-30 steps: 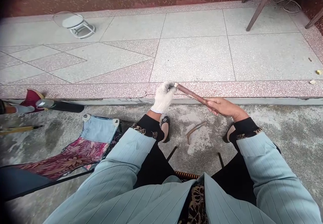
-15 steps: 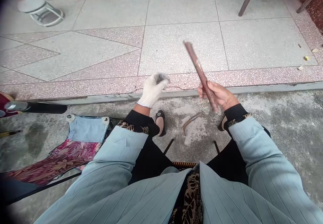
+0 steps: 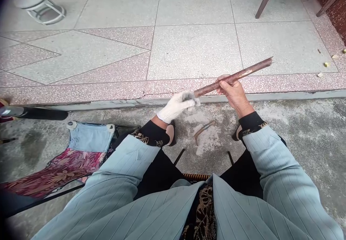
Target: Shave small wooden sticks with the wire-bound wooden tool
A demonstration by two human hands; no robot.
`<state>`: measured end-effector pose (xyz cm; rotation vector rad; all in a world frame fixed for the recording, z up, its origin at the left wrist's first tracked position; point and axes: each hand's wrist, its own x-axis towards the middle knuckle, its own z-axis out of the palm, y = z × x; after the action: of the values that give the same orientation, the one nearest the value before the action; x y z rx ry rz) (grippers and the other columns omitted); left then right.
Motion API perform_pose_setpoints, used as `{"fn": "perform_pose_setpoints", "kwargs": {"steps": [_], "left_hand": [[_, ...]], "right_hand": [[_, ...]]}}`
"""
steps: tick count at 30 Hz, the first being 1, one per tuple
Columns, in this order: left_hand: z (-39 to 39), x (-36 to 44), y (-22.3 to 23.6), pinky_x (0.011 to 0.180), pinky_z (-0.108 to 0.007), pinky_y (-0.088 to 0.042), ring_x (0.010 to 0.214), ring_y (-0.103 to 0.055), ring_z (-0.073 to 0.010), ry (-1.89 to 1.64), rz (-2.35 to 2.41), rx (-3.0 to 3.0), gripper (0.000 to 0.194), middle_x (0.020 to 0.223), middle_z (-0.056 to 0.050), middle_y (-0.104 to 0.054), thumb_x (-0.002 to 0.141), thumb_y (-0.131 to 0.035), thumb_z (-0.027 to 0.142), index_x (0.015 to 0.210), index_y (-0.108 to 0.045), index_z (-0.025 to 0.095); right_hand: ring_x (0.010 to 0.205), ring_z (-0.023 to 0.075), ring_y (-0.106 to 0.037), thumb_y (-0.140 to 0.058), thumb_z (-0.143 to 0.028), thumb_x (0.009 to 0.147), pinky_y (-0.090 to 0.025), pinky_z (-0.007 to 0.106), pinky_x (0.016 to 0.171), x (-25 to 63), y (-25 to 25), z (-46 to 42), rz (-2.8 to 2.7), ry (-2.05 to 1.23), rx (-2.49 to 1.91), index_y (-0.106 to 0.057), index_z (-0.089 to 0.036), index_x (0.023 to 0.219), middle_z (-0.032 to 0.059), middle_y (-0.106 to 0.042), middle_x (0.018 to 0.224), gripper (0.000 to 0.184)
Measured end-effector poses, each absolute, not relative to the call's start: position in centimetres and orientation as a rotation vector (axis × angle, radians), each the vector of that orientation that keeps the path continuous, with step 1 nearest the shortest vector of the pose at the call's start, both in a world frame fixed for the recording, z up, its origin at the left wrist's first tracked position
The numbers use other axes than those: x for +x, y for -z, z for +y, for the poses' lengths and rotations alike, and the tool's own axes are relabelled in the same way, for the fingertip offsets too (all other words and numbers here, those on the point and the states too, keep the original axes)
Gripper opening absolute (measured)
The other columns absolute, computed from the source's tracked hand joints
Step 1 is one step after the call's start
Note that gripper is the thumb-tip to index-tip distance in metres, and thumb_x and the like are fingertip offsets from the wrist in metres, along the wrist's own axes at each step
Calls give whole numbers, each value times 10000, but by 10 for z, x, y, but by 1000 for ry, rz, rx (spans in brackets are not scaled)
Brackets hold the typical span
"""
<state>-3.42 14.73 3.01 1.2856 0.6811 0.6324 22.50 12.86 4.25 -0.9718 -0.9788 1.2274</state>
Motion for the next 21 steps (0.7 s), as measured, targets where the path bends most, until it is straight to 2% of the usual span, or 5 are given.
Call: {"fn": "perform_pose_setpoints", "kwargs": {"steps": [6, 10, 12, 16, 21], "left_hand": [[148, -31, -24, 554, -228, -467, 512, -558, -52, -779, 664, 1168, 426, 875, -63, -792, 777, -866, 448, 909, -560, 184], [149, -30, -21, 582, -241, -502, 488, -583, -88, -895, 729, 1107, 451, 584, 48, -654, 750, -891, 440, 923, -552, 199], [148, -29, -21, 589, -250, -514, 483, -597, -108, -944, 760, 1059, 490, 511, 86, -584, 721, -910, 432, 942, -532, 212], [146, -29, -28, 650, -281, -559, 527, -619, -121, -971, 738, 965, 615, 549, 88, -595, 666, -946, 487, 1022, -524, 217], [146, -29, -28, 622, -267, -528, 539, -588, -105, -985, 797, 983, 642, 595, 59, -600, 713, -877, 683, 996, -535, 219]], "right_hand": [[634, 98, -615, -961, -560, 698, -593, 259, 626, 219, -40, 127, -1072, -1113, -952, -701, -237, 932, 7, -699, 956, 476], [721, 136, -687, -933, -491, 724, -625, 309, 707, 215, -35, 124, -1134, -1110, -938, -701, -237, 952, 20, -720, 1032, 412], [741, 144, -699, -915, -453, 738, -627, 325, 730, 213, -30, 123, -1154, -1107, -925, -701, -239, 961, 18, -716, 1042, 376], [843, 177, -703, -889, -426, 758, -627, 362, 794, 214, -21, 125, -1230, -1027, -941, -693, -243, 974, 29, -704, 1068, 344], [918, 198, -688, -899, -416, 762, -616, 386, 869, 210, -19, 123, -1241, -1075, -988, -690, -243, 964, 47, -705, 1109, 338]]}}
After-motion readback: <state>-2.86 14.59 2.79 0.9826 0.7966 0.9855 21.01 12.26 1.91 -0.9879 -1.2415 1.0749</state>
